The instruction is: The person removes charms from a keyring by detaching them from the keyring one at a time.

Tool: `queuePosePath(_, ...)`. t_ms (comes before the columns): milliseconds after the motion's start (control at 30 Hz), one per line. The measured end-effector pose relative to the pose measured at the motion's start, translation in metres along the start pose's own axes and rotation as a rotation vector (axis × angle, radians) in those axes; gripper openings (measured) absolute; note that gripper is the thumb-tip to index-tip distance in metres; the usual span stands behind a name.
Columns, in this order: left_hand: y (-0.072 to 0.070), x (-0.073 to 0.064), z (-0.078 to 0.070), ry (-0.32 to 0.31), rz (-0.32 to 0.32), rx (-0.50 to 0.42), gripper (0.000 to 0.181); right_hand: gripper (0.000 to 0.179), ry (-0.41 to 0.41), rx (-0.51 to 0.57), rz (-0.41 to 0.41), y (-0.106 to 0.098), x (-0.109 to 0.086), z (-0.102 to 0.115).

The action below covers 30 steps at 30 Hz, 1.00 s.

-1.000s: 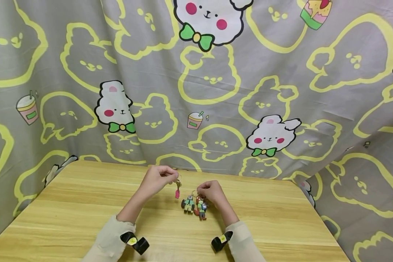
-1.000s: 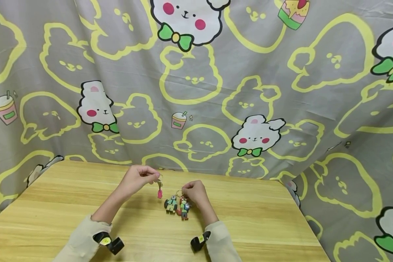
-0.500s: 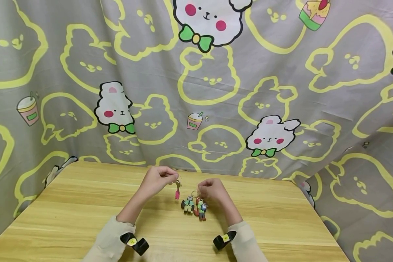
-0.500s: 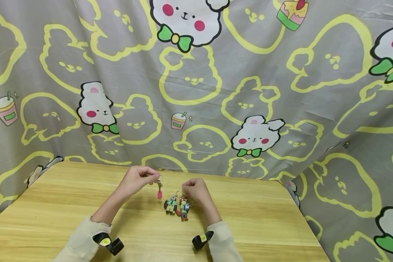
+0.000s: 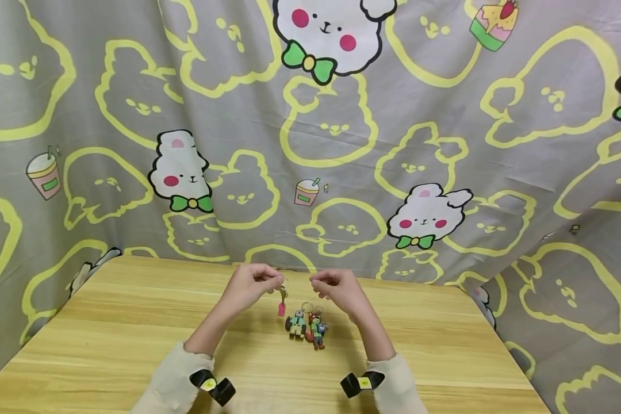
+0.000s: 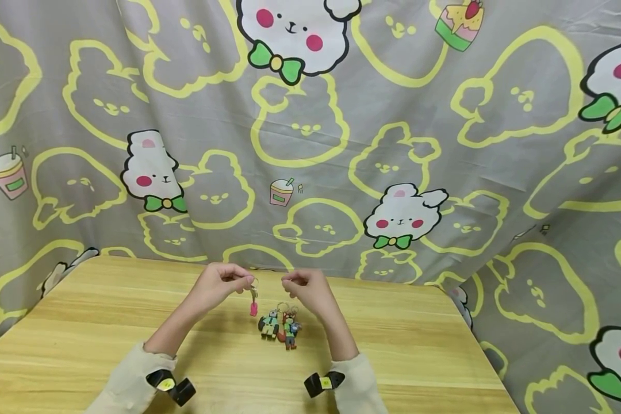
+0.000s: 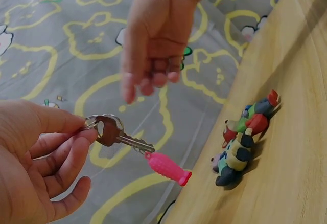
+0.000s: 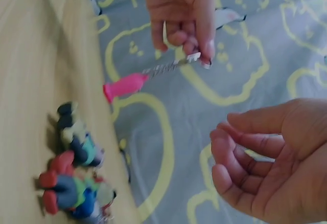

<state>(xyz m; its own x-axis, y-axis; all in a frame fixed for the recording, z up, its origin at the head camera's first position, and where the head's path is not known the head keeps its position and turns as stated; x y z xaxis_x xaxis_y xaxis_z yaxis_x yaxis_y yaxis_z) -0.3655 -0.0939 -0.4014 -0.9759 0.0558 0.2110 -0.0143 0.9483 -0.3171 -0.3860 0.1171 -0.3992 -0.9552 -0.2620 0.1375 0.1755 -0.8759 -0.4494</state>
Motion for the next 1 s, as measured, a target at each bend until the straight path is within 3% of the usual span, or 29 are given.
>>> queuePosePath(200, 0.003, -0.003, -0.009, 0.025, 0.037, -0.02, 0.012, 0.019, -0.155, -0.024, 0.063, 0.008, -0.012, 0.032)
queuePosePath(367, 0.005, -0.007, -0.019, 0.084, 0.073, -0.029, 0.012, 0.021, -0.208, -0.063, 0.115, 0.017, -0.019, 0.047)
queuePosePath(600, 0.008, -0.011, -0.029, 0.14, 0.108, -0.039, 0.014, 0.015, -0.179, -0.028, 0.107, 0.023, -0.022, 0.048)
queuePosePath(1000, 0.013, -0.011, -0.027, 0.076, 0.162, -0.114, 0.019, 0.017, -0.171, 0.133, 0.03, 0.016, -0.019, 0.048)
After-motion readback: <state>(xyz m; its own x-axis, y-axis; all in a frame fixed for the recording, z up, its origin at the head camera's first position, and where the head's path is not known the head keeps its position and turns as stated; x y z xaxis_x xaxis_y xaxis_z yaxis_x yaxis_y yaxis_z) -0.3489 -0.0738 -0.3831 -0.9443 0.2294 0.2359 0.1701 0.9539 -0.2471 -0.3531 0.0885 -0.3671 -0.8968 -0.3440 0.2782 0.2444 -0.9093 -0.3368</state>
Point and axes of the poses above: each hand's wrist, its own x-axis towards the middle knuckle, its own y-axis out of the palm, z = x × y, the point moved 7 cm from there along x, towards the middle knuckle, and after that the axes turned 2 degrees about -z, right-handed, at the moved point
